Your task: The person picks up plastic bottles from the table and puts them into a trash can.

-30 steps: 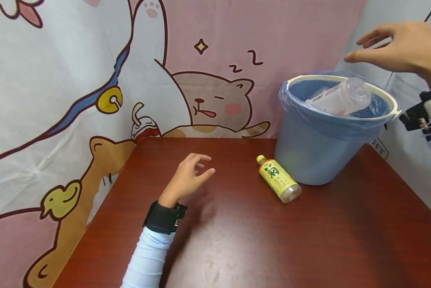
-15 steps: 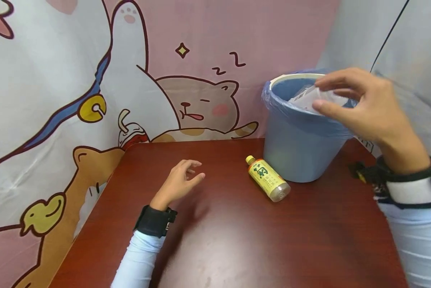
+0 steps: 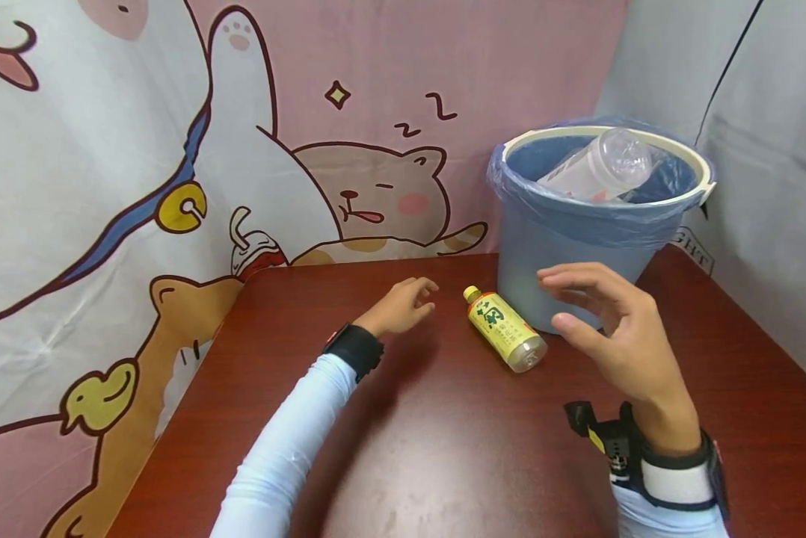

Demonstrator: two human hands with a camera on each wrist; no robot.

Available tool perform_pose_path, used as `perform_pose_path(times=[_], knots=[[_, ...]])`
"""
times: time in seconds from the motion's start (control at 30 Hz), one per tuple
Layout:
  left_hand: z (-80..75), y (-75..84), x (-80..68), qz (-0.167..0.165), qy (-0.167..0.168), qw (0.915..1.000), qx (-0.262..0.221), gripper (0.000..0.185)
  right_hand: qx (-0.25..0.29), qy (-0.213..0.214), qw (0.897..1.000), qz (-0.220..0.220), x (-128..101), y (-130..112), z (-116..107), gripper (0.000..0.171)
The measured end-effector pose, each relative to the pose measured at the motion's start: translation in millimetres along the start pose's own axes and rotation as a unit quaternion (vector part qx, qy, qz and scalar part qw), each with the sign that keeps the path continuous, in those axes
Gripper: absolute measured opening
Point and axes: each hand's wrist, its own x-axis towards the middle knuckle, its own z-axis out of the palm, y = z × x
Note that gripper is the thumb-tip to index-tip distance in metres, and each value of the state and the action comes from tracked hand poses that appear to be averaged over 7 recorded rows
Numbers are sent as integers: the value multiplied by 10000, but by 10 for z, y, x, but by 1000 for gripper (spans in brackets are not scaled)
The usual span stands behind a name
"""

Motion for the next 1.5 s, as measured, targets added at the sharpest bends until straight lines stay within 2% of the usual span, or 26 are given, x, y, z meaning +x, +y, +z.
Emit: perform_pose_path(times=[0.1, 0.2, 0.3, 0.37, 0.5, 0.57, 0.77, 0.87, 1.03, 1.13, 1.23, 1.37, 1.5], knots=[[98, 50, 242, -35, -187, 9997, 151, 37, 519, -34, 9986, -112, -83, 21, -6, 33], [202, 102, 460, -186, -324, 9982, 464, 38, 764, -69, 9966, -289, -110, 22, -35, 33], [300, 126, 622, -353, -425, 9950, 829, 44, 766, -81, 9967, -239, -125, 16, -65, 33], [364, 121, 701, -348, -507, 9931, 997, 47, 657, -161, 9976, -135, -135, 22, -82, 33], [472, 90, 806, -245, -686, 9920, 1033, 47, 431, -368, 9984, 21, -142, 44, -118, 35], [503, 48, 805, -205, -754, 9922, 974, 44, 384, -398, 9985, 42, -137, 55, -109, 34], [523, -17, 822, 51, -937, 9924, 794, 41, 308, -162, 9994, 58, -107, 88, -126, 28], [517, -38, 839, 298, -962, 9931, 606, 38, 501, -131, 9986, 53, -93, 105, -142, 27], [469, -40, 772, 446, -1029, 9931, -351, 32, 777, -259, 9966, 118, -112, 124, -156, 29], [388, 7, 659, 502, -1039, 9892, -903, 34, 835, -324, 9959, 110, -119, 152, -149, 30], [275, 79, 530, 599, -884, 9831, -1486, 36, 940, -295, 9951, 3, -112, 195, -142, 31], [109, 128, 309, 812, -318, 9710, -2225, 35, 966, -247, 9950, -5, -92, 239, -149, 31], [-53, 108, -20, 922, 550, 9640, -2432, 34, 653, -201, 9974, 218, -61, 277, -152, 30]])
